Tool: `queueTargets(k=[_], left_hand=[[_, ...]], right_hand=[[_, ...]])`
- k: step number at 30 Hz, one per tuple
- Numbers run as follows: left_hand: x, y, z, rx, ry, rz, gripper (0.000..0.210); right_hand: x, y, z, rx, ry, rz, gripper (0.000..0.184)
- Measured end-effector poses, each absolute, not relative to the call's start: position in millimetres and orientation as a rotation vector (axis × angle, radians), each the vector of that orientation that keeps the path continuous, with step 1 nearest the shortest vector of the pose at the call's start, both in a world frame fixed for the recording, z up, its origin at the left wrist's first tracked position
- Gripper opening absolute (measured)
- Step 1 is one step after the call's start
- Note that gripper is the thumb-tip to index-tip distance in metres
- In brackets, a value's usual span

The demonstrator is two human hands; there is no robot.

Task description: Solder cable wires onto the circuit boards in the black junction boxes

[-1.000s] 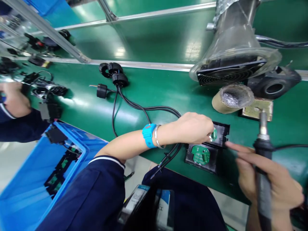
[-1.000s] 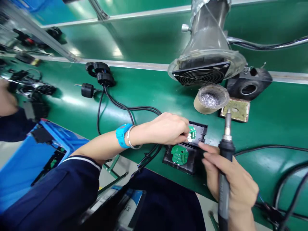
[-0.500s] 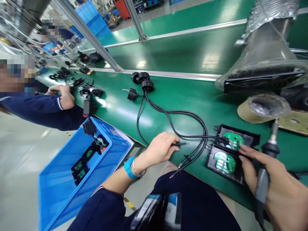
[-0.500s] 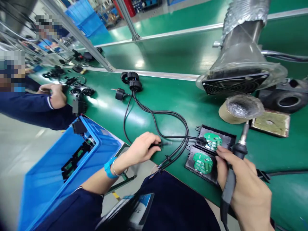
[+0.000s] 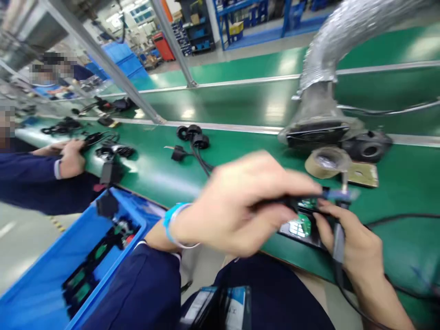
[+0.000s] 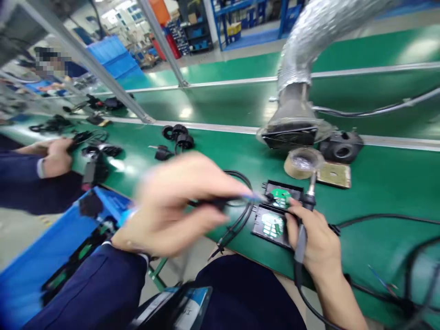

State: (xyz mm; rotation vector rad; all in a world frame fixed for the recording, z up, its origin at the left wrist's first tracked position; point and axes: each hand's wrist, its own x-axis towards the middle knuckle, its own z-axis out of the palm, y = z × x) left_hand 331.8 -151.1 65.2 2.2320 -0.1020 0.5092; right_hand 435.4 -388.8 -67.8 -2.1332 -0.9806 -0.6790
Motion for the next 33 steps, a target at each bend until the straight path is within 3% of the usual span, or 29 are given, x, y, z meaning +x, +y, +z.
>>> queueTargets(k=[3,9,13,25,33], left_hand=[[365.0,-184.1,26.8,2.17,-0.434,0.188,0.025],[368.8,-198.4,-5.8,2.07,-0.382,-0.048,0.022],[368.0,-205.6,4.3,1.91,-0.298,-0.144,0.03],[373.3,-230.1,-6.4,1.418,0.026,0.057,0.014],[371.9,-236.6,-2.7,0.994,0.368,-0.184,0.033]], right_hand=[[420.9,-387.9,-58.0,-1.954,-0.698,-0.502,0.03],[400.2,-380.5,-32.8,-1.613,-0.493,-0.234,0.029],[395.2,-380.7,-19.9,-1.585,-0.489,-0.255,0.03],[391.2,-353.0,-33.0,-1.464,-0.474,-0.574,0.04],[378.9,-323.2,-48.4,-1.459,-0.292,-0.634,0.04]])
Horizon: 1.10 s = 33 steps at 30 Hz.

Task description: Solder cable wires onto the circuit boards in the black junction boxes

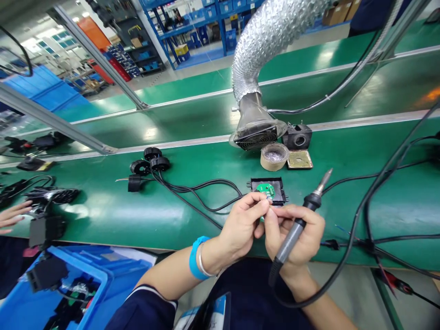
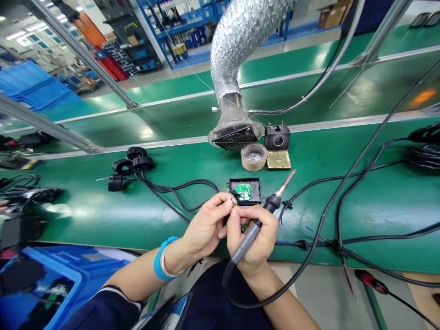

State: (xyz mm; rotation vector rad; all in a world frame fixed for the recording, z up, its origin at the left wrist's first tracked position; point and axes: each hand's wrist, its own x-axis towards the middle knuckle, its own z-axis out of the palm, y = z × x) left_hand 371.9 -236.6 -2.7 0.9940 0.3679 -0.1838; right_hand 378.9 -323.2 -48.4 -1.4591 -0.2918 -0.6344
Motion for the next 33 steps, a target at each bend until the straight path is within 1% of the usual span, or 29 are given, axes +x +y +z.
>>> queueTargets(k=[3,8,12,15,17,18,21,24,28,31,33], left_hand=[[373.2,-228.0,-2.5,1.054,0.336,-0.212,0.034],[370.7,-211.9,-0.5,1.471,0.116,-0.21,0.02],[369.5,-203.7,5.9,1.719,-0.07,-0.213,0.012],[373.1,-195.7,10.1,1.894,-0.297,-0.439,0.01],[375.3,-190.7,10.3,1.945,-0.419,-0.599,0.014],[375.7,-188.8,9.6,1.958,-0.444,-0.627,0.016],[374.0,-186.4,4.7,1.958,-0.403,-0.532,0.017],[370.8,-186.8,-1.7,1.861,-0.253,-0.462,0.016],[370.4,-188.2,-7.8,1.613,-0.082,-0.634,0.022],[371.4,-189.0,-8.7,1.578,-0.081,-0.598,0.023],[371.8,-188.7,-8.7,1.546,-0.05,-0.64,0.028]], right_hand=[[375.4,-326.2,-49.6,-1.487,-0.332,-0.599,0.039],[372.8,-346.8,-37.5,-1.467,-0.379,-0.443,0.04],[375.3,-363.0,-26.0,-1.65,-0.381,-0.254,0.034],[377.4,-372.5,-23.9,-1.742,-0.514,-0.109,0.026],[378.2,-377.4,-26.8,-1.788,-0.58,-0.057,0.022],[378.5,-379.4,-29.3,-1.804,-0.59,-0.055,0.021],[378.9,-383.0,-37.4,-1.802,-0.562,-0.083,0.024],[380.2,-383.8,-41.7,-1.774,-0.548,-0.123,0.028],[383.8,-382.4,-40.5,-1.736,-0.617,-0.165,0.03],[385.5,-381.2,-38.1,-1.729,-0.668,-0.197,0.031],[385.3,-381.0,-37.0,-1.723,-0.671,-0.212,0.032]])
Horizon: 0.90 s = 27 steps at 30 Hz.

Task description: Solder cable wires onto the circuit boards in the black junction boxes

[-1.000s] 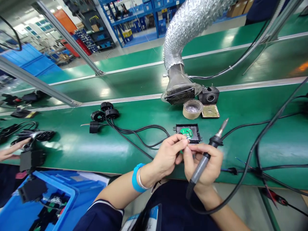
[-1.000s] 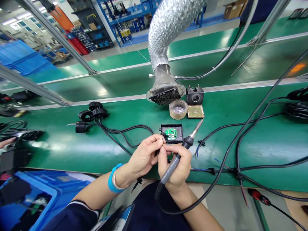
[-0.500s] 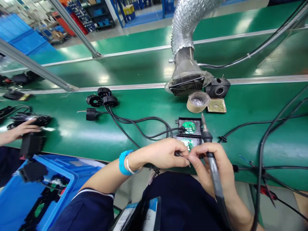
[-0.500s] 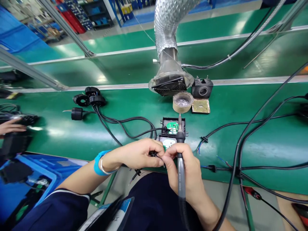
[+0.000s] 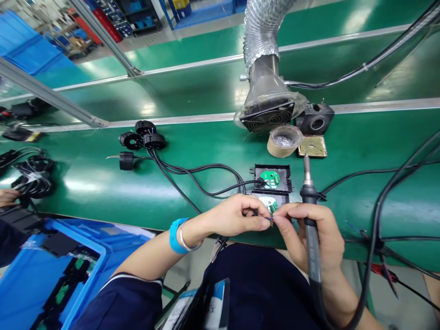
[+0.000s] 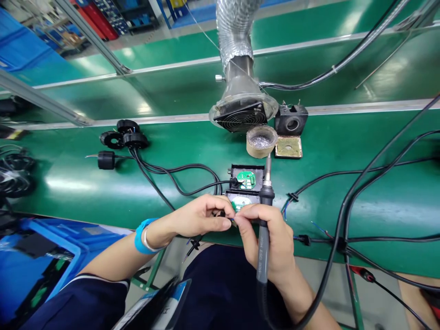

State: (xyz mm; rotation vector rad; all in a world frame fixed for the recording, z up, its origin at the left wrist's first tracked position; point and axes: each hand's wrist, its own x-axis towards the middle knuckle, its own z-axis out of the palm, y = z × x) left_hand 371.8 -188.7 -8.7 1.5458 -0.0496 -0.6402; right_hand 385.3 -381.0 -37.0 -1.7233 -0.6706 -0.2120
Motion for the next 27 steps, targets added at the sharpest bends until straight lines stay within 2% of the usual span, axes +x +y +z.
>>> queueTargets(k=[4,9,14,19,22,27], left_hand=[[372.7,-187.4,-12.0,1.332,0.063,-0.921,0.044],[370.7,-194.1,-17.4,1.248,0.176,-0.895,0.039],[358.8,-208.1,-18.5,1.457,0.155,-0.403,0.031],[350.5,-210.9,-21.2,1.747,-0.004,-0.147,0.022],[349.4,-211.8,-22.0,1.961,-0.203,0.129,0.011],[346.2,-216.9,-25.5,2.081,-0.306,0.426,0.009]], right_hand=[[384.0,-383.8,-36.3,-1.701,-0.75,-0.236,0.03],[382.1,-387.4,-38.3,-1.803,-0.903,-0.407,0.032],[372.8,-380.4,-45.2,-1.814,-0.701,-0.482,0.037],[365.8,-376.8,-47.7,-1.664,-0.5,-0.263,0.038],[364.7,-374.0,-45.5,-1.626,-0.447,-0.214,0.036],[361.8,-366.0,-44.2,-1.588,-0.37,-0.072,0.03]])
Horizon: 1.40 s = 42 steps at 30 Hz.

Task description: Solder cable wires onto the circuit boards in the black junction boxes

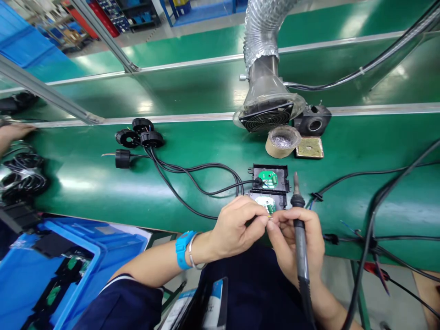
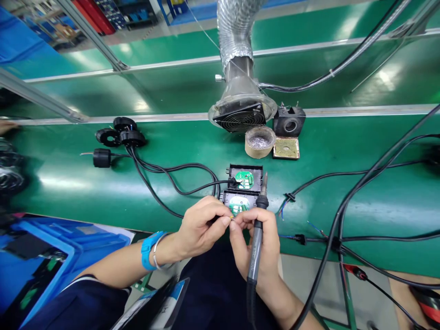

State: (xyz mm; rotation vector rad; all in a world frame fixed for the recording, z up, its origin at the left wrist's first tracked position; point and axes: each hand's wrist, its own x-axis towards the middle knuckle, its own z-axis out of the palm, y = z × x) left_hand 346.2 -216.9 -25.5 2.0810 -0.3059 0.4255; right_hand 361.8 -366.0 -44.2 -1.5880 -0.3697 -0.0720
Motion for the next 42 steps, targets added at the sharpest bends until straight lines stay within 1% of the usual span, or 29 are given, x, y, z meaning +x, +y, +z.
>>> queueTargets(k=[4,6,8,11,15,19,21,25,28,32,35,38,40,42], left_hand=[[344.1,-218.8,-27.2,2.057,-0.268,0.389,0.011],[343.7,-219.2,-28.0,2.029,-0.231,0.381,0.01],[343.1,-220.1,-28.8,2.001,-0.182,0.396,0.009],[341.7,-223.0,-28.7,1.923,-0.085,0.378,0.009],[341.3,-229.2,-23.8,1.597,0.211,0.11,0.018],[345.5,-234.9,-20.4,1.16,0.429,-0.155,0.022],[348.6,-237.0,-20.8,1.048,0.475,-0.187,0.025],[353.4,-236.6,-21.3,0.98,0.492,-0.171,0.03],[355.1,-227.4,-16.8,1.151,0.37,-0.178,0.029],[353.0,-209.6,-6.0,1.61,0.083,-0.297,0.026],[348.1,-203.7,-1.6,1.798,-0.057,-0.372,0.018],[342.4,-204.6,-3.4,2.041,-0.14,-0.178,0.02],[340.1,-205.0,-5.5,2.2,-0.245,-0.037,0.015],[340.3,-203.4,-6.4,2.296,-0.372,-0.033,0.015]], right_hand=[[361.3,-364.3,-44.0,-1.586,-0.367,-0.102,0.039],[362.2,-362.9,-42.7,-1.606,-0.373,-0.153,0.04],[363.7,-359.7,-41.2,-1.618,-0.382,-0.242,0.039],[366.2,-352.2,-41.5,-1.578,-0.458,-0.415,0.041],[369.0,-343.4,-49.2,-1.516,-0.541,-0.567,0.047],[370.6,-338.4,-61.3,-1.549,-0.639,-0.602,0.046],[370.4,-335.3,-66.3,-1.546,-0.635,-0.607,0.047],[368.6,-330.4,-66.9,-1.493,-0.542,-0.585,0.054],[368.8,-335.9,-57.7,-1.444,-0.511,-0.425,0.052],[372.0,-354.6,-43.8,-1.432,-0.483,-0.146,0.039],[374.8,-368.4,-39.5,-1.501,-0.46,-0.095,0.032],[379.1,-378.3,-40.0,-1.632,-0.49,-0.096,0.031],[383.5,-382.3,-42.2,-1.722,-0.555,-0.088,0.028],[388.9,-384.7,-45.7,-1.799,-0.65,-0.106,0.025]])
